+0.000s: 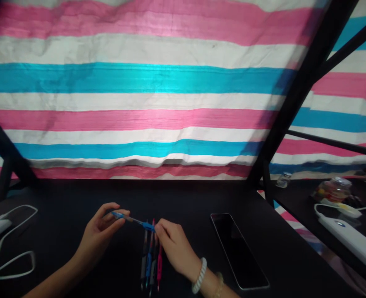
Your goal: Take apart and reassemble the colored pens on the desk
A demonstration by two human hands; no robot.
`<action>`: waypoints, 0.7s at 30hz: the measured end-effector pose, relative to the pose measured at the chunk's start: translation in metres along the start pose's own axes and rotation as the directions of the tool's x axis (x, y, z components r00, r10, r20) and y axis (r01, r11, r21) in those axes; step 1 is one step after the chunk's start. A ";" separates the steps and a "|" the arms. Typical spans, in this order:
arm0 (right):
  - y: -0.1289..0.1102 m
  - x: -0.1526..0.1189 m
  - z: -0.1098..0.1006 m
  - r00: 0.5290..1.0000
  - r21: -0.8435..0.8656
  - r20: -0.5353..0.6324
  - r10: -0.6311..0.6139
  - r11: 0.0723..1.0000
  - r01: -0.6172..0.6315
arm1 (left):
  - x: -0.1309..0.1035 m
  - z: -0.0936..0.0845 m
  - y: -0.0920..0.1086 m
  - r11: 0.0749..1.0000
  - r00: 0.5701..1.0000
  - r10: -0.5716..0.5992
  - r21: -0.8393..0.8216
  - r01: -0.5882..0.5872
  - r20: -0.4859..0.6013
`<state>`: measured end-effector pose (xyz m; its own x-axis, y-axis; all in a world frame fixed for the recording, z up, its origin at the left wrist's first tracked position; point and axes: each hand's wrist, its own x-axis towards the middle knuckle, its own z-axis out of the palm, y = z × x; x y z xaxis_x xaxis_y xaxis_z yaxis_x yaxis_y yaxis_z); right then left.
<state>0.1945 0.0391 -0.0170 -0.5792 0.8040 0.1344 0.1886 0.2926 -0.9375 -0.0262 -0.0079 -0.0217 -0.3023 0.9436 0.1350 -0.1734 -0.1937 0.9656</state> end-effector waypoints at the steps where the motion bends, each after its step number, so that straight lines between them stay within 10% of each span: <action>1: -0.001 -0.001 0.000 1.000 -0.049 -0.007 -0.020 0.999 0.020 | 0.000 0.000 0.000 0.999 1.000 -0.021 -0.024 0.021 -0.012; 10: -0.004 -0.009 0.003 0.978 -0.520 -0.010 -0.208 0.837 0.172 | 0.001 0.005 0.001 0.992 0.998 0.000 -0.125 -0.007 -0.061; 21: -0.005 -0.008 0.014 0.994 -0.394 0.012 -0.109 0.913 0.104 | -0.003 0.009 0.002 0.988 0.998 0.026 -0.147 -0.035 -0.059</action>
<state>0.1874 0.0240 -0.0175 -0.6058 0.7612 0.2315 0.4240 0.5551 -0.7156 -0.0170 -0.0086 -0.0181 -0.3613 0.9208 0.1468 -0.2991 -0.2636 0.9171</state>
